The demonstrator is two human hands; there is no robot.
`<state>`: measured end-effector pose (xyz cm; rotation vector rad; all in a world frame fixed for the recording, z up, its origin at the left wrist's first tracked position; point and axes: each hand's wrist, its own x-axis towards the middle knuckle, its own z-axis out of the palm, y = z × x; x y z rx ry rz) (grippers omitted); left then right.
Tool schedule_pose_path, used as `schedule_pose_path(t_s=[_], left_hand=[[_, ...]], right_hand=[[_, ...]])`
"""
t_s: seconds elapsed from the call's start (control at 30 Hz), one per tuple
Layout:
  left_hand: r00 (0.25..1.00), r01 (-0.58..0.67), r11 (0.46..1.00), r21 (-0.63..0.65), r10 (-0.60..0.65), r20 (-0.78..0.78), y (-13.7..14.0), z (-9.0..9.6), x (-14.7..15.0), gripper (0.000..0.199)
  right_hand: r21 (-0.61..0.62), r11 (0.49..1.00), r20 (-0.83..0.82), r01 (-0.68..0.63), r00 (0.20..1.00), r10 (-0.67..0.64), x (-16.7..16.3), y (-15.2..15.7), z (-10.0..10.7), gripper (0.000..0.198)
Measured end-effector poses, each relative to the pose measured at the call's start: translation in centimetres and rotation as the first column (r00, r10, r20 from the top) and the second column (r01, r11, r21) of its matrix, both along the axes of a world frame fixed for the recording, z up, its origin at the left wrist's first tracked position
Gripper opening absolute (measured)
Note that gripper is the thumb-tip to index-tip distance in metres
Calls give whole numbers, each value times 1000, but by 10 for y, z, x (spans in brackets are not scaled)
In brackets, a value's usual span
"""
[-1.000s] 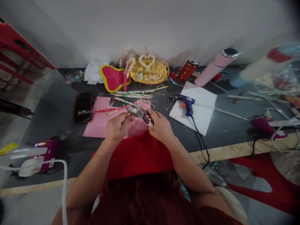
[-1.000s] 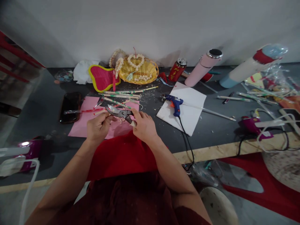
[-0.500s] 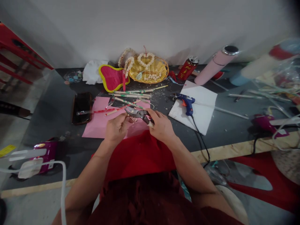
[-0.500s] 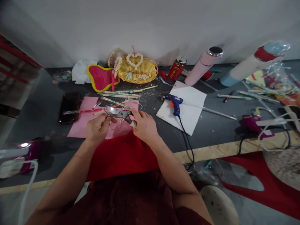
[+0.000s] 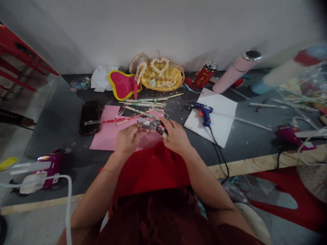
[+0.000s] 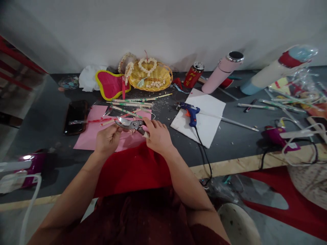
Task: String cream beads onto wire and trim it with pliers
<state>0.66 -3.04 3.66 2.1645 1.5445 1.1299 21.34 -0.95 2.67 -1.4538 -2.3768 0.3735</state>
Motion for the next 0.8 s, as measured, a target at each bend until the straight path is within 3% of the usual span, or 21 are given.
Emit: schedule_pose_path(t_s=[0.23, 0.53, 0.8], left_hand=[[999, -38, 999, -28, 39, 33, -2, 3, 2, 27], [987, -152, 988, -5, 152, 52, -2, -1, 1, 18], [998, -56, 997, 60, 57, -4, 0, -2, 0, 22]], right_hand=[[-5, 999, -16, 42, 999, -42, -4, -6, -1, 55], [-12, 998, -23, 62, 998, -63, -7, -8, -3, 60], [7, 1000, 19, 16, 1000, -17, -2, -3, -1, 72]])
